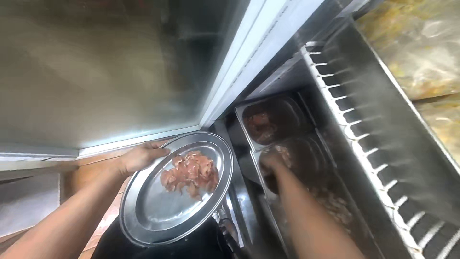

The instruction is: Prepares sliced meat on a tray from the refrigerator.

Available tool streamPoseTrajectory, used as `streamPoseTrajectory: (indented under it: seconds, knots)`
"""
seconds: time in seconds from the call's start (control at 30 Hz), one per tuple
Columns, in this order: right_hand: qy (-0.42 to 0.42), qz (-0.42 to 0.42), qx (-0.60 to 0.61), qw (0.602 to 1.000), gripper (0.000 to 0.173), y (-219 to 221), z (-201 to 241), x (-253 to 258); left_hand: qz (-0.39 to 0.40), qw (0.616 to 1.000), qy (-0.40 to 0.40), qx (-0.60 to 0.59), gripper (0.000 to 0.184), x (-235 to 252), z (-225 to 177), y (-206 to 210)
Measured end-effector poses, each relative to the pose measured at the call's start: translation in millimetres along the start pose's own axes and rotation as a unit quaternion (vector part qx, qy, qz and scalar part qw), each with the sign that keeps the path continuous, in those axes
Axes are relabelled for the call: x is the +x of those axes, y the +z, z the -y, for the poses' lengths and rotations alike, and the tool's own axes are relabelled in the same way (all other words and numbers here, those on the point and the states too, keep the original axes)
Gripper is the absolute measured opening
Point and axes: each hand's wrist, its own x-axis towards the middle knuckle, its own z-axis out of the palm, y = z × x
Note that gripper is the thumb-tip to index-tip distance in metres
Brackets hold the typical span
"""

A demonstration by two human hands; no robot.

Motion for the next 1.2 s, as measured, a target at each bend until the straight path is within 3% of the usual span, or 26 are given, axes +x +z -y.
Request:
streamPoseTrajectory:
  seconds: [0.1,0.27,0.37,0.47,0.63,0.83,1.0,1.1,1.2]
  knots:
    - [0.016,0.018,-0.035,0.999,0.062,2.8,11.1,-5.0,-0.001,1.0,0.002,0.003,0.025,-3.0,-1.3,0.7]
    - [-0.019,0.024,0.013,0.999,0.078,-7.9,-18.4,8.9,0.003,1.0,0.016,0.016,0.024,1.4,3.9,3.1]
    - [-0.005,0.061,0.062,0.996,0.077,-11.4,-19.8,5.9,-0.002,1.0,0.008,0.015,0.023,1.6,7.4,1.2]
    - [0.01,0.06,0.056,0.997,0.089,-8.6,-8.6,-2.8,-0.003,1.0,-0.009,0.008,0.024,0.9,9.2,1.7]
    - [-0.005,0.06,-0.001,0.998,0.061,-13.8,1.3,-9.6,0.003,1.0,-0.015,-0.006,0.024,2.6,10.8,3.0]
    - [0.009,0.054,0.095,0.994,0.063,-0.9,5.0,-17.9,0.013,1.0,-0.021,0.003,0.023,6.9,7.2,5.5]
    - [0.034,0.057,0.069,0.995,0.046,-5.6,17.6,-37.4,0.016,0.999,-0.019,0.022,0.026,19.2,19.6,-1.1]
    - [0.034,0.077,0.141,0.986,0.042,-8.1,10.3,-48.1,0.024,0.999,-0.023,0.011,0.025,29.3,28.5,-5.6]
    - [0.037,0.052,0.318,0.946,0.05,0.7,-5.7,-48.2,0.029,0.999,-0.026,-0.009,0.028,36.6,33.1,-8.3]
